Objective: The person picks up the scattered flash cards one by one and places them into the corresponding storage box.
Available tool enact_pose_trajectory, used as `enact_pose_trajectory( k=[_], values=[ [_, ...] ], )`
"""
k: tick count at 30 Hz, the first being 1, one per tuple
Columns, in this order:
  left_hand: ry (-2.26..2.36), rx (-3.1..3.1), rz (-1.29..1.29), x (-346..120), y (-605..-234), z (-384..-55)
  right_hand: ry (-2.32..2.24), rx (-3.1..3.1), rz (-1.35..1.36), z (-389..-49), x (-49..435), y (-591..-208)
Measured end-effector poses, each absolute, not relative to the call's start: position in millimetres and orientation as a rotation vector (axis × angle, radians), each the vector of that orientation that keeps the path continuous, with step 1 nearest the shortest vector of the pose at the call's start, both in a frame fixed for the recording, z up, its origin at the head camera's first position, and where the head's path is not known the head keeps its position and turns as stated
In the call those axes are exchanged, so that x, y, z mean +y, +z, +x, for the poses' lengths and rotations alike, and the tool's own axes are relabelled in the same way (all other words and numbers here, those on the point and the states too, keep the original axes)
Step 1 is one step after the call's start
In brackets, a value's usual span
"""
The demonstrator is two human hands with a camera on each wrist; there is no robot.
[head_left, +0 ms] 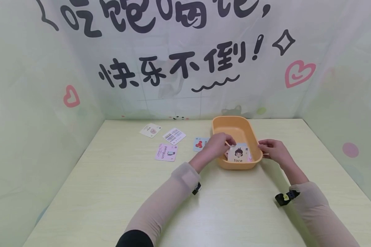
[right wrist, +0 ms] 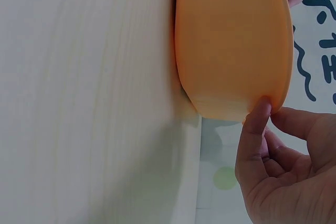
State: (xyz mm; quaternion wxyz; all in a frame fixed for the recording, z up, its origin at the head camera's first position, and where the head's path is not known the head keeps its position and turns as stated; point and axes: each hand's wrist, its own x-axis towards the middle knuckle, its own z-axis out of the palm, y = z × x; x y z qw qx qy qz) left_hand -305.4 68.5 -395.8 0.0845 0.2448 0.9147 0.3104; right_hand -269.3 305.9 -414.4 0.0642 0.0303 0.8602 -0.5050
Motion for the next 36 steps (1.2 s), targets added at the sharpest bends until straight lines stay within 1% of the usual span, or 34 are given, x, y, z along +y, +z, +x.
enact_pose_trajectory(
  k=[12,19,28,36],
  values=[
    [0.842,2.772,0.803,62,-391,-305,-1.487,2.606,0.104,-269,307,-413],
    [0.903,2.768,0.747,49,-386,-310,-1.478,2.609,0.112,-269,307,-413],
    [0.978,2.762,0.668,17,-381,-313,-1.475,2.61,0.121,-269,307,-412],
    [1.031,2.778,0.588,-22,-381,-321,-1.48,2.606,0.128,-270,306,-414]
  ],
)
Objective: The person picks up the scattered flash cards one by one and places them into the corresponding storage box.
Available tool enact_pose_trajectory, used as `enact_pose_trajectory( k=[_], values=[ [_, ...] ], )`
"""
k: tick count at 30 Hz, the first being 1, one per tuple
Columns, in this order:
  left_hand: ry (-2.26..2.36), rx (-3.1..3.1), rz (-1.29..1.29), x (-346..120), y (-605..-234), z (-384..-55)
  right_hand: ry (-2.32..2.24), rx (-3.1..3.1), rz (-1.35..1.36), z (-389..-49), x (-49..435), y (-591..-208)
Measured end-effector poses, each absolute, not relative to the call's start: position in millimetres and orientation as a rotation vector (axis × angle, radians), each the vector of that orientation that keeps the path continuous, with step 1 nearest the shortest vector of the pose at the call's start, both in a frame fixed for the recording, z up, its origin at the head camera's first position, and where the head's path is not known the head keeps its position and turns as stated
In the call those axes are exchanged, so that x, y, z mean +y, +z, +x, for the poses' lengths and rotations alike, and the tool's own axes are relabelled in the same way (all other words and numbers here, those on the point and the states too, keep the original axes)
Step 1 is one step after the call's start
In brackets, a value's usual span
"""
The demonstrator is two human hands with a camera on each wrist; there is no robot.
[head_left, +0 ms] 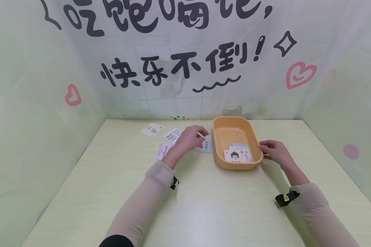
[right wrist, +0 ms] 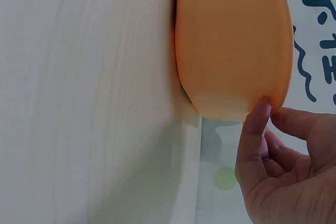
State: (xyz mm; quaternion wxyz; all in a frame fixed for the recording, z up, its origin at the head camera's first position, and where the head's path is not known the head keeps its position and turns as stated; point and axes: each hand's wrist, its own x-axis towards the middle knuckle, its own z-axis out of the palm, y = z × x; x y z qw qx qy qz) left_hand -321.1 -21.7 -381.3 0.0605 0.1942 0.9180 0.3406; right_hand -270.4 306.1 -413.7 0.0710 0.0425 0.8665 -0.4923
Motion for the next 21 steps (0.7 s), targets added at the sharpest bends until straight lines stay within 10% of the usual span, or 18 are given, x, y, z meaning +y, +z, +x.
enact_pose_trajectory(
  k=[21],
  values=[
    [0.894,2.83,0.263,-135,-401,-328,-1.476,2.606,0.133,-269,305,-412]
  ],
)
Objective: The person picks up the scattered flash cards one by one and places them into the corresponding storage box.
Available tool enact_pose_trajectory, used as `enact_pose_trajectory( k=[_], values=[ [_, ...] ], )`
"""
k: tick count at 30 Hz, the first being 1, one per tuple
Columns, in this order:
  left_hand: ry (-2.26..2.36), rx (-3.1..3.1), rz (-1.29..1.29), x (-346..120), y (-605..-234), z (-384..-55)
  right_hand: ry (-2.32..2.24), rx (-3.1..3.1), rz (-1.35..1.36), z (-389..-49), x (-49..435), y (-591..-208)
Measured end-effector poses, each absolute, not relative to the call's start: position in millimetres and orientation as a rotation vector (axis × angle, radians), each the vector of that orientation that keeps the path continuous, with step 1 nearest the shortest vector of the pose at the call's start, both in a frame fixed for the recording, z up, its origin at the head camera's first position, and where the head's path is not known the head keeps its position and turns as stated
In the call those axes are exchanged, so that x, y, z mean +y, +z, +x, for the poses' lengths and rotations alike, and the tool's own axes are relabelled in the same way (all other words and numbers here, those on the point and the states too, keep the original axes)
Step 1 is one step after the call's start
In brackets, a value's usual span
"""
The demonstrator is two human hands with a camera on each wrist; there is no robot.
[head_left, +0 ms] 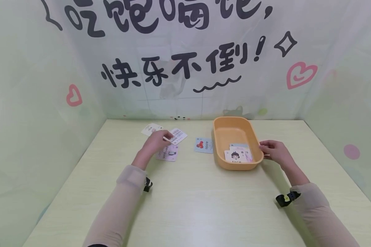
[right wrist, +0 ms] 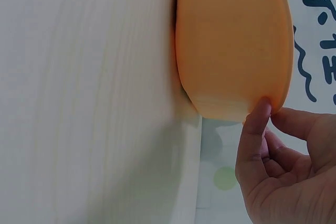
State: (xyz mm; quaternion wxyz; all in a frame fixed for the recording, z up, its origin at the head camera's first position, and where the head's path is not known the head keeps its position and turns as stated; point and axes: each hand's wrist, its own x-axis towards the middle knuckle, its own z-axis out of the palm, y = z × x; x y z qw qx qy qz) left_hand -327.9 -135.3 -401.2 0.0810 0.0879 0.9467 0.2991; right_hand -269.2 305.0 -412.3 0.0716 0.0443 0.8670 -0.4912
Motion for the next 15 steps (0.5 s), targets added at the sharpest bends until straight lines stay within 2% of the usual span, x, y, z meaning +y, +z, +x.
enact_pose_trajectory(
  k=[9,15],
  values=[
    [0.677,2.802,0.17,-154,-409,-327,-1.476,2.613,0.126,-270,305,-414],
    [0.538,2.787,0.212,-156,-413,-324,-1.477,2.614,0.124,-270,305,-413]
  ],
)
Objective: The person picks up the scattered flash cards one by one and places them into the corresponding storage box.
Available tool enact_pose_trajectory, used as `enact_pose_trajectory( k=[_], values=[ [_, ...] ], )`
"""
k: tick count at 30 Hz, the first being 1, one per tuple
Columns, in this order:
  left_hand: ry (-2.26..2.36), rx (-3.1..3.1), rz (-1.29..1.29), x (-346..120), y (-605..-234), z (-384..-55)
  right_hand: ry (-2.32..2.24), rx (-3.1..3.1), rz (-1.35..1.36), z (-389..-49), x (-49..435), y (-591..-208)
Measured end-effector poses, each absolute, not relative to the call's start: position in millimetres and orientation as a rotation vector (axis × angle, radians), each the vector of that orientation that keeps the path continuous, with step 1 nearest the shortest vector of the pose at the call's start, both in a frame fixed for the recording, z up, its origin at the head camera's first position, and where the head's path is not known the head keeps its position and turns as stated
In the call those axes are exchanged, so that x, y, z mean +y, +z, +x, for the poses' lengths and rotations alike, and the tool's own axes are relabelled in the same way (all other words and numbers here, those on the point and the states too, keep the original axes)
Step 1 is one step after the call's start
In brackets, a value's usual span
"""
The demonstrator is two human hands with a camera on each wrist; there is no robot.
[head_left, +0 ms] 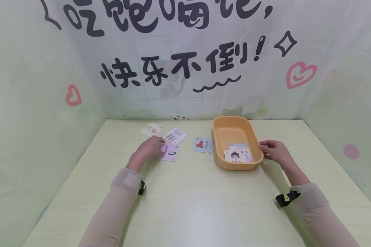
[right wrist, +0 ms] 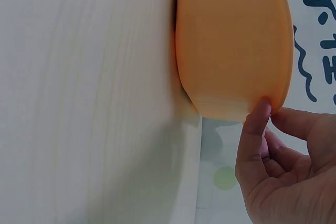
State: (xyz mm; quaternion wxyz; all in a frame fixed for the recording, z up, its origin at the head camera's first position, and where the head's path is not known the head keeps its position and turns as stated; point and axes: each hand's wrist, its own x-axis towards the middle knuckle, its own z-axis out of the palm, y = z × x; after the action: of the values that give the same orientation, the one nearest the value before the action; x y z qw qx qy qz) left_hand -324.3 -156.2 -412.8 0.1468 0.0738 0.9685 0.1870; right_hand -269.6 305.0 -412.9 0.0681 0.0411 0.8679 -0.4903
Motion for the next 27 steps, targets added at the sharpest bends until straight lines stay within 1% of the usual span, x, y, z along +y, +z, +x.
enact_pose_trajectory(
  k=[11,27],
  values=[
    [0.451,2.803,0.313,-158.6,-420.5,-323.2,-1.513,2.593,0.122,-270.6,305.3,-414.7],
    [0.527,2.805,0.219,-154.8,-421.5,-323.6,-1.47,2.612,0.105,-276.5,308.0,-413.6]
  ],
)
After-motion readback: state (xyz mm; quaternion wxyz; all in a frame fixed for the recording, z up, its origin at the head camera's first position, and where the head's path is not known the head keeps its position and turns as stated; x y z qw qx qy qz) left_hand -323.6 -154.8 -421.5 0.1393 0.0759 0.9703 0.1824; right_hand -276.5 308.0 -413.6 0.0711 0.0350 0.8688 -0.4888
